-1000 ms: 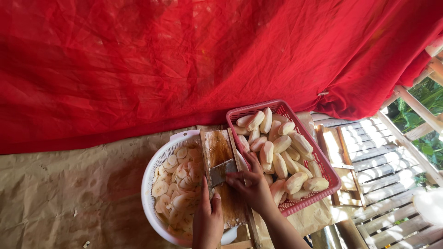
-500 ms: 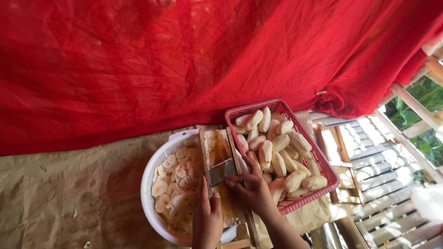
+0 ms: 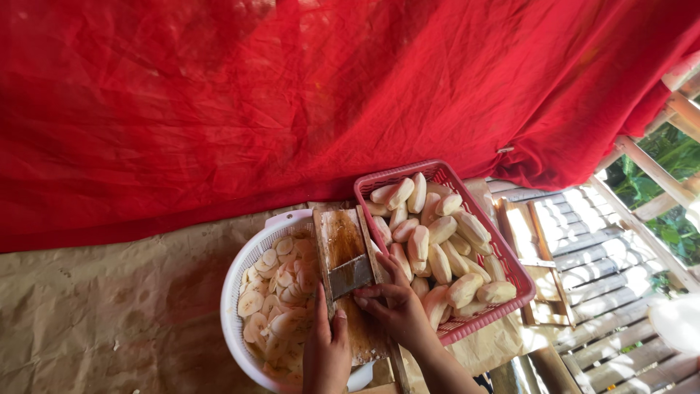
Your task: The person slices bananas using a wooden mandoline slicer, dropping the slices into a white basin and periodically refilling the slicer from a red basket.
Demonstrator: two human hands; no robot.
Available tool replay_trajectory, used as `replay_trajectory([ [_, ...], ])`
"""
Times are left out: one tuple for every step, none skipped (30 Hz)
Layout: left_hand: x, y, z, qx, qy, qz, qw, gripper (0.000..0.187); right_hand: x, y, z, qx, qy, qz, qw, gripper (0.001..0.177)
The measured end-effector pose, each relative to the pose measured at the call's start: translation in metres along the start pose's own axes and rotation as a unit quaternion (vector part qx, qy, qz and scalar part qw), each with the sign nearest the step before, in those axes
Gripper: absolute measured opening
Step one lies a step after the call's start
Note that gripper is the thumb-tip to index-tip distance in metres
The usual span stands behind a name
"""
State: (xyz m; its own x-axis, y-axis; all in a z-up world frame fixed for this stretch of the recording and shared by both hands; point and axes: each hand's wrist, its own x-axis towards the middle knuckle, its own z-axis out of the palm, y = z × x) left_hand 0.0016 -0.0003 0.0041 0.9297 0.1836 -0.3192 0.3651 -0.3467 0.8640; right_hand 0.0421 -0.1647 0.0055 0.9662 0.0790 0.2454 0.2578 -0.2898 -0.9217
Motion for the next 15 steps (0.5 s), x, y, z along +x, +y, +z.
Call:
replay_trajectory([
  [-0.001, -0.001, -0.001, 0.003, -0.003, 0.0, 1.0, 0.068, 0.002, 0.002, 0.001, -0.017, 0.005, 0.005, 1.0, 0.016],
  [-0.001, -0.002, -0.002, 0.009, 0.007, 0.024, 1.0, 0.068, 0.004, 0.003, 0.005, -0.016, 0.008, 0.007, 1.0, 0.016],
  [0.001, -0.001, -0.001, 0.008, 0.021, 0.049, 0.999, 0.067, 0.014, 0.004, 0.005, 0.008, 0.013, -0.002, 1.0, 0.016],
  [0.001, 0.0, 0.0, 0.006, 0.023, 0.051, 0.998, 0.067, 0.022, 0.004, 0.005, 0.033, 0.019, -0.011, 0.999, 0.016],
  [0.001, -0.001, 0.0, 0.007, 0.025, 0.057, 0.998, 0.068, 0.027, 0.003, 0.005, 0.032, 0.019, -0.013, 0.999, 0.016],
  [0.001, -0.001, 0.001, 0.009, 0.027, 0.064, 0.998, 0.069, 0.034, 0.002, 0.004, 0.034, 0.014, 0.019, 0.999, 0.015],
  [-0.001, -0.002, 0.001, 0.01, 0.025, 0.063, 0.998, 0.069, 0.035, 0.002, 0.003, 0.036, 0.01, 0.054, 0.998, 0.015],
  [-0.002, -0.002, 0.001, 0.0, 0.036, 0.075, 0.996, 0.067, 0.036, 0.001, 0.004, 0.036, 0.011, 0.056, 0.998, 0.015],
  [0.0, 0.001, 0.001, -0.01, 0.049, 0.092, 0.994, 0.066, 0.041, 0.0, 0.004, 0.018, 0.012, 0.042, 0.999, 0.014],
  [0.001, 0.004, -0.001, -0.009, 0.047, 0.096, 0.994, 0.066, 0.046, -0.001, 0.005, 0.0, 0.013, 0.028, 1.0, 0.014],
  [0.0, 0.006, -0.001, -0.004, 0.034, 0.064, 0.997, 0.067, 0.049, -0.001, 0.006, -0.001, 0.013, 0.029, 1.0, 0.014],
  [-0.002, 0.008, -0.002, 0.0, 0.021, 0.032, 0.999, 0.068, 0.056, 0.0, 0.006, -0.034, 0.055, 0.006, 0.998, 0.014],
  [-0.002, 0.01, -0.003, 0.001, 0.021, 0.033, 0.999, 0.068, 0.065, 0.002, 0.006, -0.066, 0.098, -0.018, 0.993, 0.014],
  [-0.002, 0.012, -0.004, 0.019, -0.009, -0.03, 0.999, 0.07, 0.077, 0.005, 0.001, -0.066, 0.099, -0.019, 0.993, 0.014],
  [-0.003, 0.011, -0.004, 0.037, -0.039, -0.095, 0.994, 0.072, 0.091, 0.01, -0.008, -0.166, 0.115, -0.014, 0.979, 0.014],
])
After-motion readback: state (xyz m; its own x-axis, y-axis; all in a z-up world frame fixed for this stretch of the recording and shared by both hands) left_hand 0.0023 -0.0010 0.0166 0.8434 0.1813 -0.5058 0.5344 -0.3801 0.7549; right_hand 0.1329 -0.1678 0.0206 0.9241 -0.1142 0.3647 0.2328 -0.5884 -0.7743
